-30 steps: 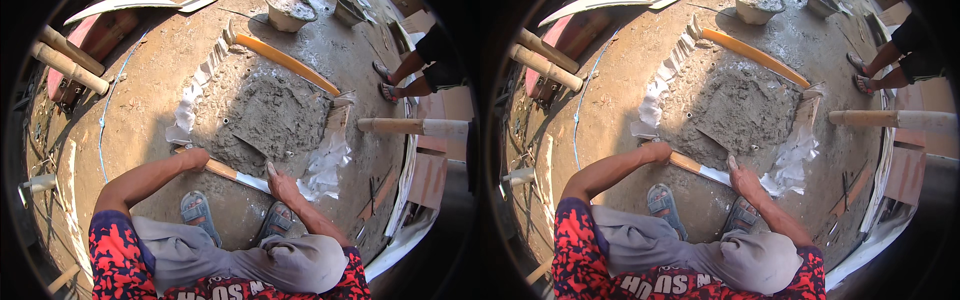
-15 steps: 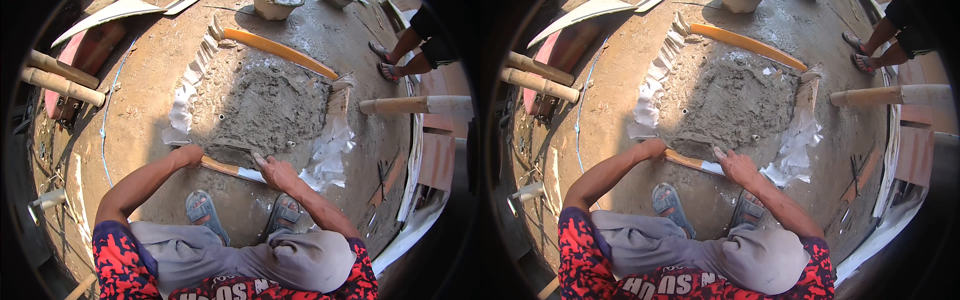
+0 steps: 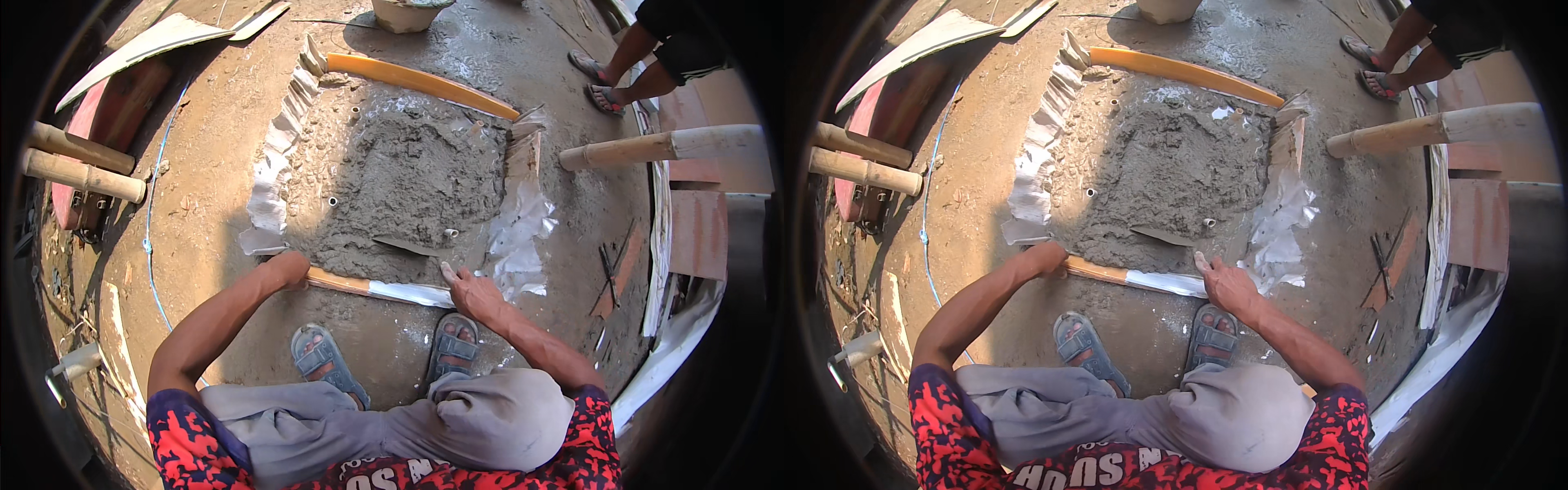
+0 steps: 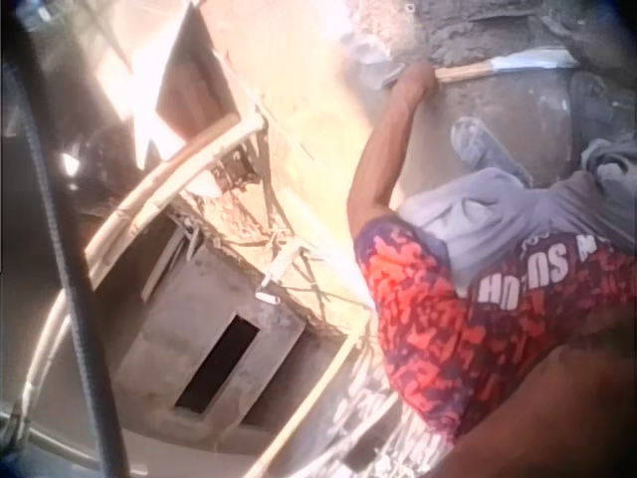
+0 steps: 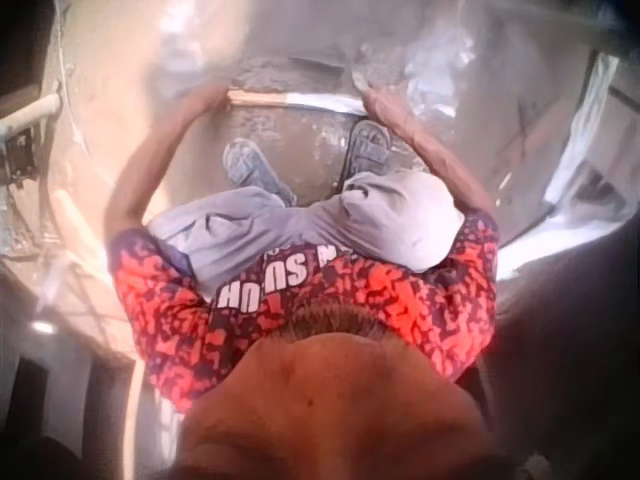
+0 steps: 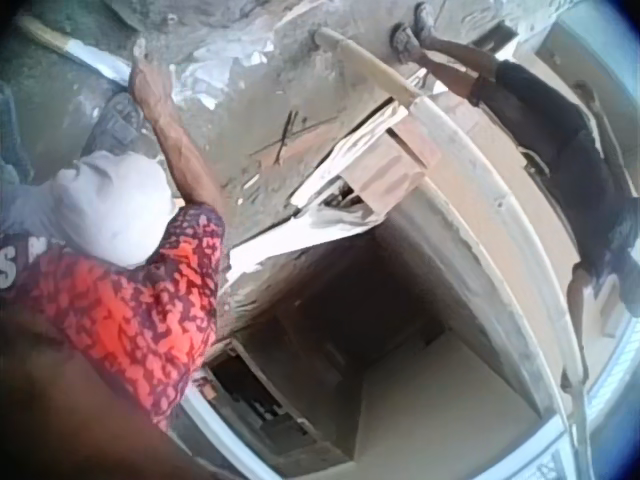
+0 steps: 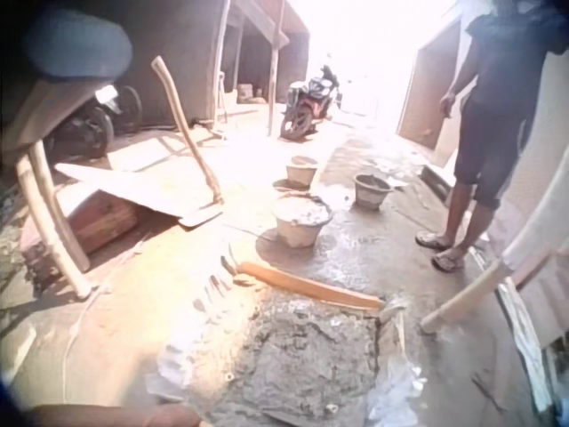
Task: The person levels and smooths wet concrete within a wooden frame using a trowel and their hands, then inserts a pipe into the mixture.
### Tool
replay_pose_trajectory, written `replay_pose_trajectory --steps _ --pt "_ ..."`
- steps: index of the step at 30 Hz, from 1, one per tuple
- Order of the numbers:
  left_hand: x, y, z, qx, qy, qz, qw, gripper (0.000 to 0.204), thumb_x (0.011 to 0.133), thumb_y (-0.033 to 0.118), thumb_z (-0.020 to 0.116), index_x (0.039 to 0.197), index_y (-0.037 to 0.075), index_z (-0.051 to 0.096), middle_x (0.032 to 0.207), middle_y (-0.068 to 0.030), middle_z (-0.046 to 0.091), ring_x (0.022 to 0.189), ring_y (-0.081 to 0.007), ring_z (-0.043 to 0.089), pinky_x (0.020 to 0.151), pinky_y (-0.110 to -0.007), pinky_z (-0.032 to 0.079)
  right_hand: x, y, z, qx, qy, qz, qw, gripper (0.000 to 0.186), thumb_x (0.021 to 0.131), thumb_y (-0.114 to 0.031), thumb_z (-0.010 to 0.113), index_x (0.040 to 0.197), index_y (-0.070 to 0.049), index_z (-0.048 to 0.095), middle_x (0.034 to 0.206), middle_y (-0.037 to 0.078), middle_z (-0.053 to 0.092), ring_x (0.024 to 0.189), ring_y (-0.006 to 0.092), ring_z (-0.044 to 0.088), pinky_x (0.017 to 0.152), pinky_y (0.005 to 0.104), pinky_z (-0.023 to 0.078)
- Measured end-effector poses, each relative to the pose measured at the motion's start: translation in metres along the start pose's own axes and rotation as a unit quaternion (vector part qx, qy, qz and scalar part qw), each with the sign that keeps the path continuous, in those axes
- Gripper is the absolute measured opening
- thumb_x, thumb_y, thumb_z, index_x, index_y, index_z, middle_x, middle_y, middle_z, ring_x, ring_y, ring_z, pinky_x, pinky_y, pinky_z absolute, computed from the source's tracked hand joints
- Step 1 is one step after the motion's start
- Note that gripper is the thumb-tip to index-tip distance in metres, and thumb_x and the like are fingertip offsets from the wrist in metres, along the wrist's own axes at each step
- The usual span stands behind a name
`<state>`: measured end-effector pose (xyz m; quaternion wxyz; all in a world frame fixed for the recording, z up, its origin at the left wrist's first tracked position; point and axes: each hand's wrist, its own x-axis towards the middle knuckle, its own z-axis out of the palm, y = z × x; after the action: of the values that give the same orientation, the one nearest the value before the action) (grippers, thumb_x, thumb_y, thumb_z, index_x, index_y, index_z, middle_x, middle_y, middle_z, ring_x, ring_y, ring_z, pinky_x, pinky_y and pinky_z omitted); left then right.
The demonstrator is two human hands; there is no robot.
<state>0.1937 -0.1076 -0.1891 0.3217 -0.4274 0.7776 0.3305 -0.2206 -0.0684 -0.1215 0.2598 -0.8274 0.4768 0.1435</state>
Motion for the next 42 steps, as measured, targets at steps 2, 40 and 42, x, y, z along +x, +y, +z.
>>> replay_pose_trajectory --steps 2,40,42 --pt "-0.003 -0.001 0.002 -0.003 0.015 0.000 1.000 0.032 0.076 0.031 0.069 0.085 0.000 0.072 0.088 -0.0221 0.069 0.088 -0.0382 0.067 0.081 -0.044 0.054 0.000 0.002 -0.008 0.019 -0.034 -0.024 0.999 0.046 0.090 -0.011 0.048 0.135 -0.004 0.042 0.097 0.025 0.060 0.076 0.0431 0.064 0.064 0.0511 0.052" --pt "-0.010 0.012 -0.013 -0.024 -0.009 0.030 0.999 0.040 0.084 0.038 0.066 0.105 0.004 0.066 0.095 -0.0241 0.067 0.093 -0.0420 0.064 0.081 -0.050 0.051 -0.011 0.085 -0.110 -0.226 0.026 0.070 0.971 0.030 0.098 -0.017 0.042 0.118 -0.002 0.058 0.079 0.017 0.061 0.064 0.0312 0.066 0.053 0.0427 0.053" --pt "-0.010 0.015 -0.012 -0.023 -0.022 0.029 0.999 0.041 0.084 0.039 0.066 0.104 0.003 0.065 0.094 -0.0242 0.067 0.093 -0.0424 0.064 0.082 -0.050 0.050 -0.008 0.078 -0.114 -0.226 0.063 0.056 0.970 0.032 0.098 -0.018 0.042 0.124 -0.008 0.058 0.082 0.017 0.060 0.064 0.0305 0.065 0.053 0.0431 0.053"
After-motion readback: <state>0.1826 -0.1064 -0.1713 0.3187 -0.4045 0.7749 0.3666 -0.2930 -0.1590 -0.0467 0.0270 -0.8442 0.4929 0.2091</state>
